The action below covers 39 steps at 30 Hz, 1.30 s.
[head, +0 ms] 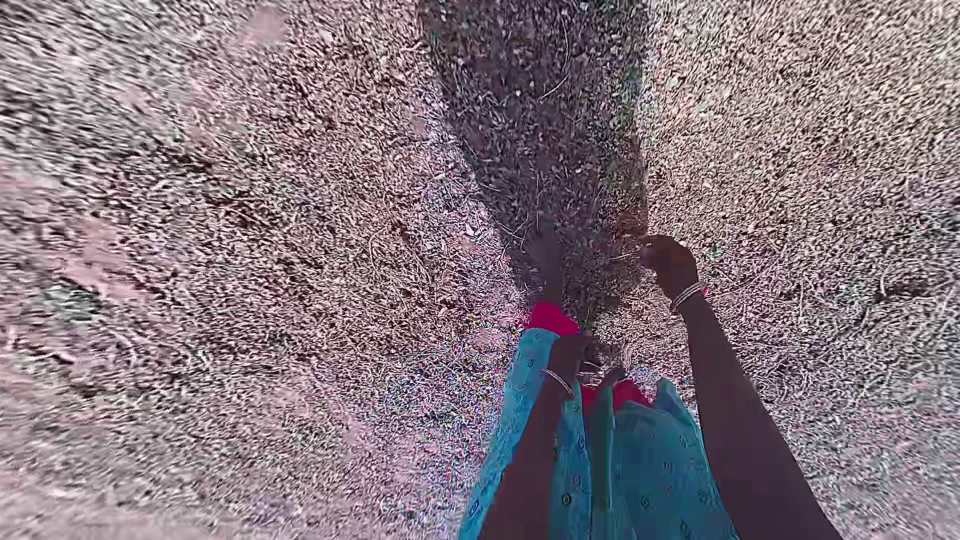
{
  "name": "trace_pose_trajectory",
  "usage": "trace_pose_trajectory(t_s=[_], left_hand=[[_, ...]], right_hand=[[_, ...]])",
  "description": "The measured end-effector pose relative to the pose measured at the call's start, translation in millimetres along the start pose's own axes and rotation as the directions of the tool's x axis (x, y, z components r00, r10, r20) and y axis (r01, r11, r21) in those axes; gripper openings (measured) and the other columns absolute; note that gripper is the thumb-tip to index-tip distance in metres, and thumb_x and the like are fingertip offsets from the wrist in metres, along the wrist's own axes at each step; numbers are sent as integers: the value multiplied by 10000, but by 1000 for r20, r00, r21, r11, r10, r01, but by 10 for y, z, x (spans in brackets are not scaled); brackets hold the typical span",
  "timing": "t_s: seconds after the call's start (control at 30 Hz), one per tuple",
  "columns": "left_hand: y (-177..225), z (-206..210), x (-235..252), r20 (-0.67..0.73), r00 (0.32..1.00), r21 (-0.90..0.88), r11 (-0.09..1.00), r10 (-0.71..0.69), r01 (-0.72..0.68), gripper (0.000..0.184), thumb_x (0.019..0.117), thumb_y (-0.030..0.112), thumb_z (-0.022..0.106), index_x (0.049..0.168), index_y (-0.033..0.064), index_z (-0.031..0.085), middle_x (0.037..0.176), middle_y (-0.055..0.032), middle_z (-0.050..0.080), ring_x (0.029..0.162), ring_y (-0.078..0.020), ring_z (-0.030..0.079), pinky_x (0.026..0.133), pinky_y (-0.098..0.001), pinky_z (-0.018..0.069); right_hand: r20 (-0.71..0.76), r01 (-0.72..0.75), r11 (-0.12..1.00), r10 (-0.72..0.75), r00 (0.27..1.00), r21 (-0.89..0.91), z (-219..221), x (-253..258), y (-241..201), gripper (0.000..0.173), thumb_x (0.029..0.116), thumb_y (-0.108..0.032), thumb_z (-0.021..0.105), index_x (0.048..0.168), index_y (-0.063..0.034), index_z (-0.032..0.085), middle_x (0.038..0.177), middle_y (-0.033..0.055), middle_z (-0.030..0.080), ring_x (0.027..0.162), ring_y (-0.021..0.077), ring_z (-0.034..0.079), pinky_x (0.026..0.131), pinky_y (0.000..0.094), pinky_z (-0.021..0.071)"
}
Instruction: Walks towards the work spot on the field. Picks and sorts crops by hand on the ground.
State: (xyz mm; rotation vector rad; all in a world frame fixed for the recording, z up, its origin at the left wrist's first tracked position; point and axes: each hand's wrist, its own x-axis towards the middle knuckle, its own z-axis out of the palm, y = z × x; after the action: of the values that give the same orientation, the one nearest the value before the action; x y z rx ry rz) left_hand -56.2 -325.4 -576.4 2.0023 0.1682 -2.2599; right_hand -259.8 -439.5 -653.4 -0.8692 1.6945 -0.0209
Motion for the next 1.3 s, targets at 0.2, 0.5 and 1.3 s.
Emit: trace_pose_trajectory(t_s=[0.2, 0.5, 1.3], left_hand=[[190, 254, 0, 57, 995, 126, 989, -80, 72, 409, 1109, 250, 441, 991, -32, 712, 586, 31, 499, 473, -64, 485, 516, -231, 471], [724, 846, 542, 193, 980, 304, 947, 41, -100, 324, 1094, 159, 447, 1302, 78, 682, 1265, -137, 686, 1050, -191, 665, 940, -377, 506], [320, 1013, 848, -448, 812, 286, 921, 373, -266, 321, 1009, 172, 639, 1322, 127, 694, 611, -12, 545, 487, -97, 425, 513, -308, 419]], right_hand=[[-47, -197, 907, 194, 980, -372, -116, 1273, -45, 360, 1074, -198, 514, 1365, -9, 609, 1325, 255, 633, 1211, 375, 629, 1043, 556, 480], [233, 186, 378, 82, 969, -907, -256, 2647, -243, 692, 901, -135, 739, 1542, -140, 479, 1638, 307, 260, 1486, 547, 275, 1138, 734, 304], [292, 140, 852, 15, 956, -505, -378, 1067, 133, 709, 845, -54, 755, 1501, -106, 492, 1531, 272, 448, 1194, 379, 629, 938, 531, 545]])
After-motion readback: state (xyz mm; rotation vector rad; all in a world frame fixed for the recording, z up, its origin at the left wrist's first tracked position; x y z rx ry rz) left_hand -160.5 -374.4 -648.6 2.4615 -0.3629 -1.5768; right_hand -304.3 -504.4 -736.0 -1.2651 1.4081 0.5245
